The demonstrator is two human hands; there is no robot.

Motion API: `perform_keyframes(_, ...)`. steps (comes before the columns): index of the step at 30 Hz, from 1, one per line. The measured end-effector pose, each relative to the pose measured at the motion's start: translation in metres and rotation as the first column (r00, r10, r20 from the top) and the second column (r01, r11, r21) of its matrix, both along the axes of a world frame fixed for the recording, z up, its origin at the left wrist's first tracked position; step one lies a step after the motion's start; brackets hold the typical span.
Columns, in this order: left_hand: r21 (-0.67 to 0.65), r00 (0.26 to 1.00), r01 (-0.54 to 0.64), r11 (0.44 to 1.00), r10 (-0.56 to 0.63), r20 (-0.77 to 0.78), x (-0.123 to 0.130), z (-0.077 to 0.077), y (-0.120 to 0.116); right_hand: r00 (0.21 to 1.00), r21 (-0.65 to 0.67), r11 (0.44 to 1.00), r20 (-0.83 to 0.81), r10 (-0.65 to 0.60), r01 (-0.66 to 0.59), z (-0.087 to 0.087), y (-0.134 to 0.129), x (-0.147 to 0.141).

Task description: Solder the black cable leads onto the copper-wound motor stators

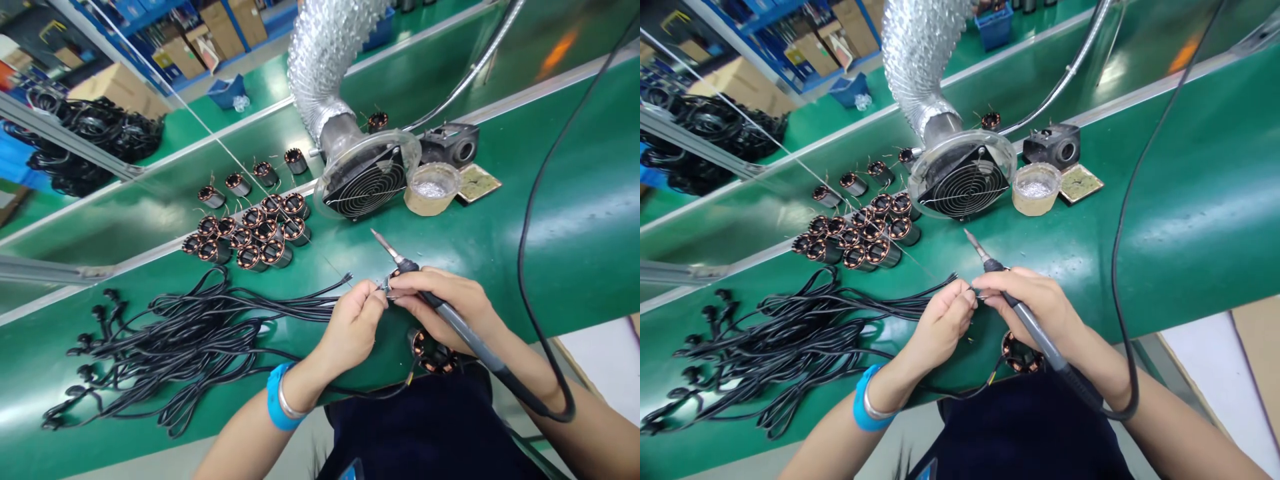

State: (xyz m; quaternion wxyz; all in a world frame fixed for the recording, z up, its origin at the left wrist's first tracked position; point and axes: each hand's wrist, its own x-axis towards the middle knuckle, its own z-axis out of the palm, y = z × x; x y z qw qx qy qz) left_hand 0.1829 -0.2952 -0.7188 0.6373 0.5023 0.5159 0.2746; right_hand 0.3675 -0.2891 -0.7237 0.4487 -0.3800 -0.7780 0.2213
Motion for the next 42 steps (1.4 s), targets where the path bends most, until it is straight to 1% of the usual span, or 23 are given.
perform_keyframes(4,0.011,1.0,-0.001,1.0,0.001,-0.016,0.0,-0.001,0.001,0.999,-0.017,1.0,0.037,-0.01,0.011,0.002,-0.003,0.005)
perform_keyframes(7,0.017,1.0,-0.002,1.0,0.002,-0.02,0.0,-0.002,0.001,0.997,-0.009,0.998,0.041,-0.067,0.067,0.009,-0.01,0.01)
perform_keyframes(9,0.023,1.0,-0.003,1.0,0.004,-0.024,0.0,-0.002,0.0,0.994,-0.02,0.994,0.013,-0.111,0.111,0.016,-0.016,0.014)
perform_keyframes(13,0.033,0.999,-0.007,0.999,0.008,-0.032,0.0,-0.002,0.0,0.984,-0.045,0.988,-0.09,-0.153,0.149,0.03,-0.031,0.022)
perform_keyframes(15,0.042,0.999,-0.007,0.999,0.008,-0.034,0.0,-0.002,0.001,0.973,-0.086,0.98,-0.137,-0.188,0.177,0.032,-0.037,0.025)
perform_keyframes(17,0.051,0.999,-0.006,0.999,0.007,-0.035,0.0,-0.002,0.001,0.958,-0.14,0.967,-0.163,-0.236,0.214,0.031,-0.041,0.027)
perform_keyframes(19,0.058,0.999,-0.003,0.998,0.005,-0.035,0.001,-0.002,0.002,0.948,-0.166,0.958,-0.178,-0.263,0.235,0.029,-0.042,0.026)
perform_keyframes(24,0.076,0.999,0.006,0.997,-0.002,-0.054,0.002,0.0,0.002,0.951,-0.159,0.959,-0.172,-0.259,0.233,0.026,-0.042,0.024)
perform_keyframes(29,0.091,0.996,0.018,0.996,-0.01,-0.088,0.001,0.001,0.002,0.961,-0.137,0.966,-0.136,-0.239,0.221,0.027,-0.041,0.023)
perform_keyframes(37,0.107,0.994,0.04,0.993,-0.029,-0.103,0.001,0.004,0.002,0.98,-0.027,0.981,-0.049,-0.195,0.194,0.034,-0.044,0.017)
perform_keyframes(42,0.117,0.993,0.046,0.992,-0.032,-0.117,0.001,0.004,0.003,0.987,0.02,0.988,-0.051,-0.154,0.155,0.038,-0.047,0.015)
